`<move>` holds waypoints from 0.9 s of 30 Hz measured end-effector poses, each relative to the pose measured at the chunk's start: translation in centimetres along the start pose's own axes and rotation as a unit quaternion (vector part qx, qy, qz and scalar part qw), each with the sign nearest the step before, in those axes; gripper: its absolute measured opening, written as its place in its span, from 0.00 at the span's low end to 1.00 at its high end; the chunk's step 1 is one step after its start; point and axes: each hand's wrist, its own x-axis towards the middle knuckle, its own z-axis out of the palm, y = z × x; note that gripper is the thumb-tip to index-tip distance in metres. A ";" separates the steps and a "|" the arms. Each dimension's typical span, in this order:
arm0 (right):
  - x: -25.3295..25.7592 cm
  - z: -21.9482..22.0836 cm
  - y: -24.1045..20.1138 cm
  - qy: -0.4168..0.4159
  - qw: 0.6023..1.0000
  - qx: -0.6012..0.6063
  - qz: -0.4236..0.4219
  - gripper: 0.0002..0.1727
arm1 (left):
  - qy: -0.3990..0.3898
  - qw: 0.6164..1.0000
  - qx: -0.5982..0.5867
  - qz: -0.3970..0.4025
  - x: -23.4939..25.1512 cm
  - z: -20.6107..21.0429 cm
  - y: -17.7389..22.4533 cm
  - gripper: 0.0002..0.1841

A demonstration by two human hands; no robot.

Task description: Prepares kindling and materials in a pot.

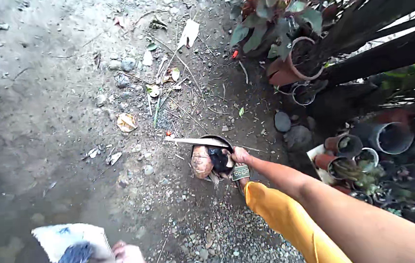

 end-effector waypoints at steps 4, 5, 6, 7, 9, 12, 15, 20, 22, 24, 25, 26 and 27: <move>3.5 -3.9 0.3 0.020 0.999 0.045 -0.002 0.25 | -0.014 0.995 0.100 -0.020 4.7 2.3 -8.1 0.29; 4.9 -4.4 0.4 0.027 0.998 0.058 -0.005 0.24 | -0.016 0.993 0.109 -0.032 5.9 2.5 -9.8 0.29; 6.5 -4.8 0.5 0.036 0.996 0.075 -0.007 0.24 | -0.018 0.992 0.116 -0.044 7.2 2.5 -11.4 0.29; 8.3 -4.8 0.8 0.053 0.994 0.096 -0.008 0.23 | -0.019 0.990 0.129 -0.056 8.5 2.4 -12.9 0.30; 12.3 -4.9 1.7 0.094 0.986 0.140 -0.014 0.21 | -0.015 0.983 0.166 -0.074 11.1 1.7 -15.5 0.32; 15.8 -6.3 2.0 0.123 0.973 0.190 -0.046 0.20 | -0.031 0.968 0.221 -0.112 14.9 -0.1 -18.8 0.33; 18.2 -7.2 1.9 0.125 0.959 0.237 -0.090 0.19 | -0.046 0.948 0.285 -0.134 17.9 -1.8 -21.4 0.29; 19.2 -6.8 1.4 0.100 0.957 0.260 -0.085 0.21 | -0.073 0.914 0.351 -0.189 21.5 -4.5 -24.3 0.28; 19.1 -7.3 1.2 0.120 0.963 0.225 -0.092 0.25 | -0.092 0.898 0.378 -0.208 22.9 -5.7 -25.0 0.28; 17.8 -7.9 1.3 0.186 0.957 0.174 -0.139 0.37 | -0.109 0.884 0.393 -0.227 24.2 -7.3 -25.3 0.29; 16.9 -8.3 1.2 0.256 0.938 0.137 -0.188 0.39 | -0.113 0.878 0.400 -0.236 24.7 -8.1 -25.4 0.29; 15.9 -8.5 1.0 0.339 0.898 0.092 -0.264 0.35 | -0.114 0.873 0.408 -0.243 25.1 -8.9 -25.6 0.29; 15.5 -8.7 0.5 0.412 0.835 0.039 -0.362 0.29 | -0.111 0.871 0.412 -0.245 25.3 -9.7 -25.9 0.29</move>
